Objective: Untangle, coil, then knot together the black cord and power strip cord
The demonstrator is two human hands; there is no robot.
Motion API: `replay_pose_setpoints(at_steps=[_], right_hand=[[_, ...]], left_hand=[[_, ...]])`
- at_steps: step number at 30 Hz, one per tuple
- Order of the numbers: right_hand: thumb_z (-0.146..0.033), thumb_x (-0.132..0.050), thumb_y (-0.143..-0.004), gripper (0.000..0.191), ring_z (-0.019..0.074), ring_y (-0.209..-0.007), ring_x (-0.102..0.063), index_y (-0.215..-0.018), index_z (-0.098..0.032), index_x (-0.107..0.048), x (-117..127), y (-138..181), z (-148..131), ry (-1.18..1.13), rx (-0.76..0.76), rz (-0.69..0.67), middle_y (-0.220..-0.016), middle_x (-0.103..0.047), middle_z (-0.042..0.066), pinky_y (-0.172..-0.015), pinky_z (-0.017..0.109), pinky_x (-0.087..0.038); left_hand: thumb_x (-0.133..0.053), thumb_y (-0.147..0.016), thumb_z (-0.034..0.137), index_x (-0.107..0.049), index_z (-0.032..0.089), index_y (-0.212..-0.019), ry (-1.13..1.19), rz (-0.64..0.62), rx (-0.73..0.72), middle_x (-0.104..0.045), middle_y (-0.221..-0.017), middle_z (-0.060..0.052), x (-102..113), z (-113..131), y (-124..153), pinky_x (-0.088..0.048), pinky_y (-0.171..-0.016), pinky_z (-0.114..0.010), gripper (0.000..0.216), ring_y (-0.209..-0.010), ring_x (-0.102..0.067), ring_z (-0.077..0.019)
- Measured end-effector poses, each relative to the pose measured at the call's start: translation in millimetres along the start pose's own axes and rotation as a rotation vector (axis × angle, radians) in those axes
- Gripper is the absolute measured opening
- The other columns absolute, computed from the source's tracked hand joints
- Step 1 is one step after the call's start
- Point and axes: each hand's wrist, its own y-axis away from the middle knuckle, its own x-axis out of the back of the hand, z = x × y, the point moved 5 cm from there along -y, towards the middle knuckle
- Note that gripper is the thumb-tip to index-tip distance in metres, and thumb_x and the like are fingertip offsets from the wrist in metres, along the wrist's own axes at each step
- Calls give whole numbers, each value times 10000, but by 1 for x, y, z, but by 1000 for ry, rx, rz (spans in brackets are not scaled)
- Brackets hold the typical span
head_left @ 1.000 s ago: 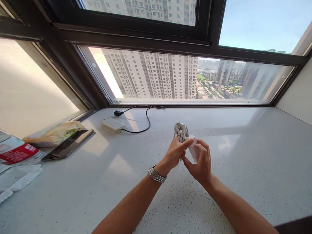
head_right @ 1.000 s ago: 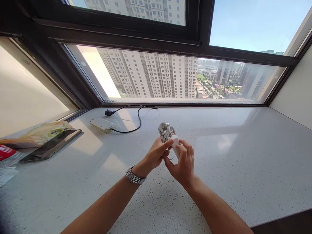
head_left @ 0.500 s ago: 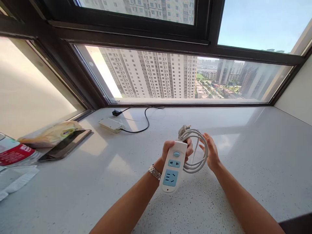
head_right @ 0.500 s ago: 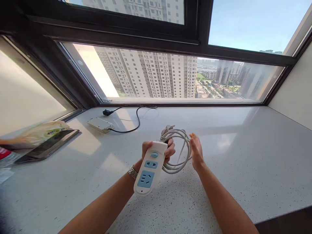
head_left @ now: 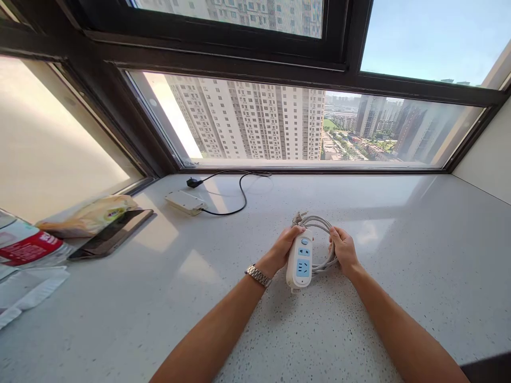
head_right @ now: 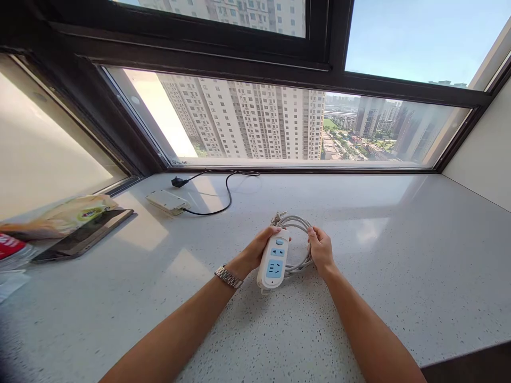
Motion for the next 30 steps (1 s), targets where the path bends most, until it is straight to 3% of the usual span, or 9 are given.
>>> replay_pose_setpoints(at_steps=[3,6,9,13,17,21,30], right_hand=[[-677,-538,-728,504,91,-390,-305,-797,-181,-597,5,-5,4,83,12,30,-488,-350,-75,-360,226,-282],[-654,-517,-759,519,103,-448,-347,-846,-158,-640,13,-9,1,255,98,51,-541,-436,-41,-412,231,-294],[-631,-533,-759,528,132,-543,-443,-892,-137,-668,17,-12,-5,455,160,23,-635,-554,9,-490,241,-329],[-595,-500,-778,517,165,-626,-516,-867,-121,-685,22,-16,-7,617,147,43,-701,-626,56,-542,253,-348],[-605,-476,-774,536,153,-575,-509,-860,-125,-699,42,-27,-5,630,95,95,-650,-615,40,-512,251,-342],[-611,-502,-739,559,148,-526,-503,-909,-121,-712,93,-44,-3,650,-6,244,-614,-608,28,-495,255,-353],[-458,-572,-726,421,186,-454,-487,-849,-86,-725,242,-54,-32,738,-201,612,-565,-618,96,-534,344,-376]], left_hand=[[-602,-645,475,-545,157,-651,-224,75,-86,-545,-588,-33,7,-1,-6,-381,-502,-257,323,-508,-495,-138],[-632,-653,477,-573,147,-730,-505,234,-189,-584,-673,-52,19,0,-13,-380,-543,-261,344,-611,-535,-175],[-635,-662,550,-626,117,-849,-717,310,-223,-635,-858,-121,29,-2,-19,-409,-609,-278,472,-787,-579,-242],[-635,-657,638,-559,120,-1207,-782,396,-235,-533,-1270,-176,39,-4,-21,-447,-705,-272,759,-1011,-556,-270],[-564,-731,659,-455,148,-1348,-730,329,-197,-509,-1330,-172,37,-7,-21,-469,-738,-278,809,-1045,-567,-267],[-541,-764,643,-463,160,-1347,-728,279,-200,-554,-1284,-170,36,-7,-21,-479,-770,-296,760,-1070,-574,-279],[-596,-741,537,-581,162,-1207,-913,235,-243,-601,-1229,-152,33,-7,-18,-469,-876,-379,598,-1098,-566,-299]])
